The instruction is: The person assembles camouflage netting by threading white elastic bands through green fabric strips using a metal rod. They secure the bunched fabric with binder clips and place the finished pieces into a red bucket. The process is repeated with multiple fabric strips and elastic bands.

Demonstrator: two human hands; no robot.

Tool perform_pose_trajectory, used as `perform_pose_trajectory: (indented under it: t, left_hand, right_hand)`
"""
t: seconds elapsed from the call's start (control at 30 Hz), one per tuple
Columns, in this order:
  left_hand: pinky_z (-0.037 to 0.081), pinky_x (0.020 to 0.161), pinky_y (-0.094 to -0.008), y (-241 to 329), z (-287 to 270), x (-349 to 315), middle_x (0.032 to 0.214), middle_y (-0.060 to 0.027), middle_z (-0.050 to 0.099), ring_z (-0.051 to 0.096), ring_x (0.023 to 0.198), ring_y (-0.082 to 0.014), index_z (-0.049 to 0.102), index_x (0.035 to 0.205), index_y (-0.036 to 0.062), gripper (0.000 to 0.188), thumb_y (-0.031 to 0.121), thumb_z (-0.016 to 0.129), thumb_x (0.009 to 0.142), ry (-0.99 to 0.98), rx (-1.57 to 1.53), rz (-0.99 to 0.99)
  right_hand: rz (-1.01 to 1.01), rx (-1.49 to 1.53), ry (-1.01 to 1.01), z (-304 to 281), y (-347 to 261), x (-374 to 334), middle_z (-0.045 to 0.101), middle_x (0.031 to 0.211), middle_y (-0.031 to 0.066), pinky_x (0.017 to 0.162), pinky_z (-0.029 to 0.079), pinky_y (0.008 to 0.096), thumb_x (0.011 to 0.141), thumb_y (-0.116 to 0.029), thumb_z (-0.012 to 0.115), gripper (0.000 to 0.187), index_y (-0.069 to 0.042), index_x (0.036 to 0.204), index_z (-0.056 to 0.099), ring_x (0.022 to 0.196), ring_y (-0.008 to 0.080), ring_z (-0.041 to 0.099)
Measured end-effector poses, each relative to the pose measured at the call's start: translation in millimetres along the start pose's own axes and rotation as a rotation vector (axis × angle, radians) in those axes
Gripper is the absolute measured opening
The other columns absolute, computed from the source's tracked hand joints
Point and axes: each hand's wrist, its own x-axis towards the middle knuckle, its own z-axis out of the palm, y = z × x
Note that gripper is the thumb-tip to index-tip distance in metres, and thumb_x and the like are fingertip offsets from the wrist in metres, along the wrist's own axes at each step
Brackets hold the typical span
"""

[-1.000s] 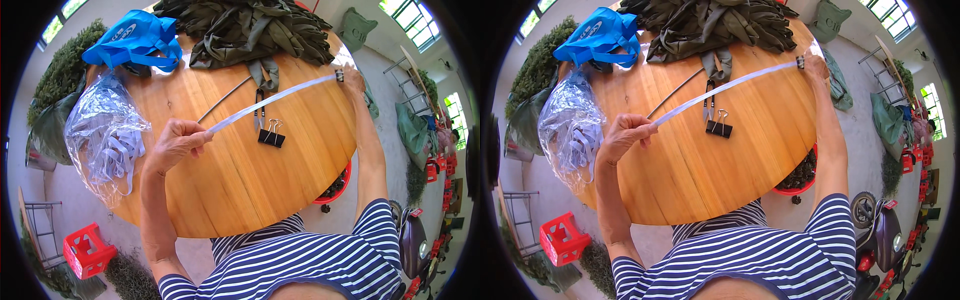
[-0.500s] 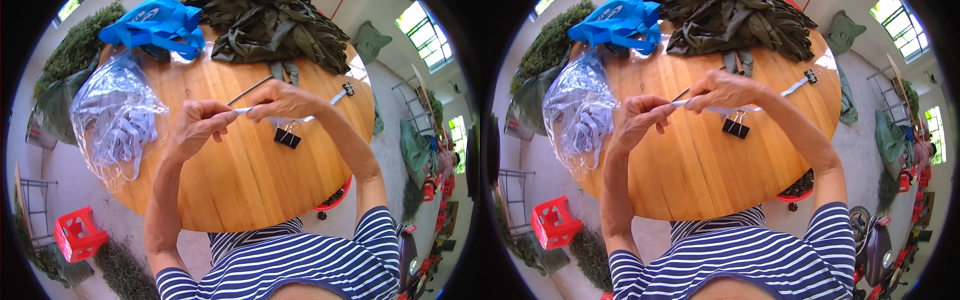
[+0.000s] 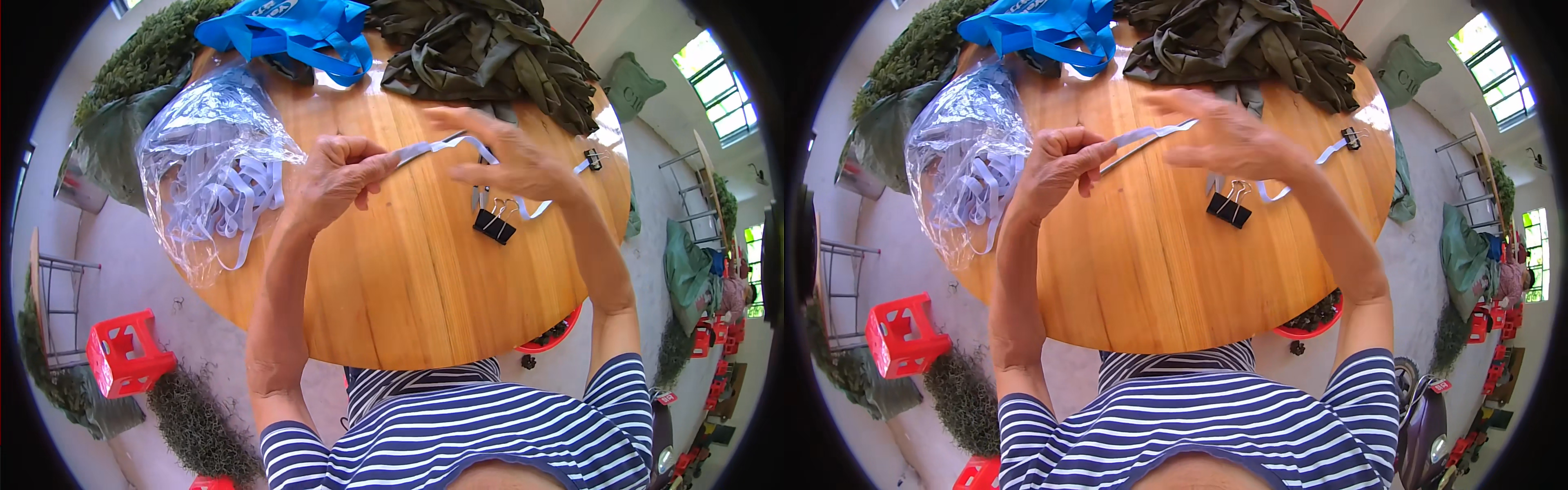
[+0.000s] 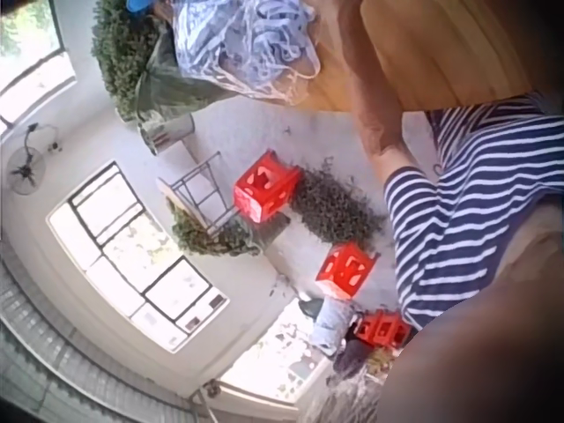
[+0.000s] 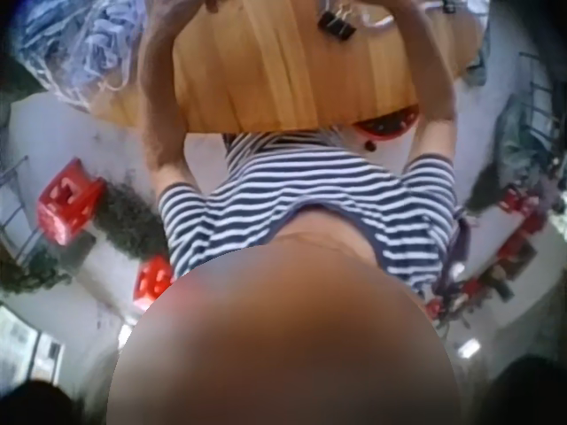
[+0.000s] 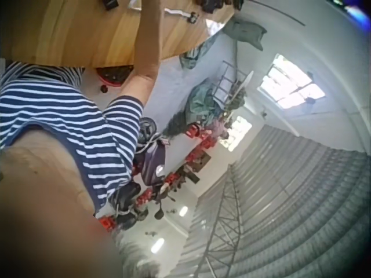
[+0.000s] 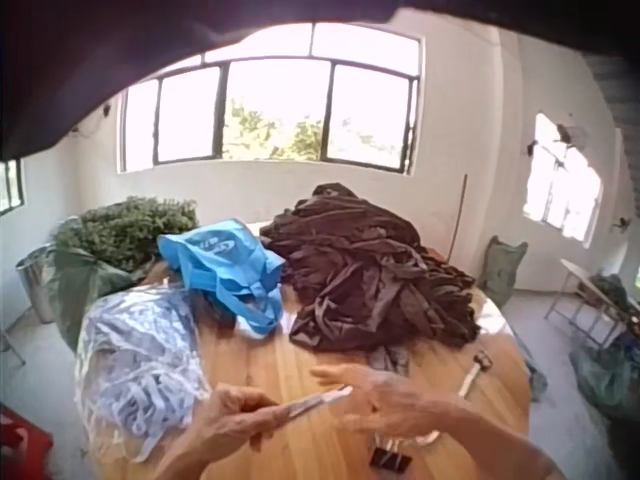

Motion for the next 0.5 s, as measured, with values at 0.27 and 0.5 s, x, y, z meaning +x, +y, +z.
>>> perform_pose_trajectory:
  t: [0.27, 0.5]
  left_hand:
    - [0.040, 0.038, -0.0209, -4, -10, -4, 0.058, -0.0041, 0.055, 0.051, 0.046, -0.0079, 0.061, 0.079, -0.0045, 0.023, 0.018, 0.059, 0.080, 0.206, -0.003, -0.017]
    - [0.041, 0.037, -0.0211, -16, -16, -2, 0.059, -0.0049, 0.056, 0.051, 0.043, -0.0086, 0.061, 0.079, -0.0026, 0.027, 0.023, 0.054, 0.084, 0.375, 0.581, 0.102]
  right_hand:
    - [0.194, 0.045, -0.162, 55, 11, 54, 0.059, 0.069, 0.0114, 0.064, 0.043, 0.0376, 0.081, -0.028, 0.055, 0.024, -0.006, 0.090, 0.058, 0.070, 0.0288, 0.056]
    - [-0.035, -0.281, -0.130, 75, 11, 69, 0.060, 0.074, 0.0134, 0.060, 0.043, 0.0418, 0.078, -0.029, 0.056, 0.022, -0.007, 0.085, 0.054, 0.071, 0.0316, 0.058]
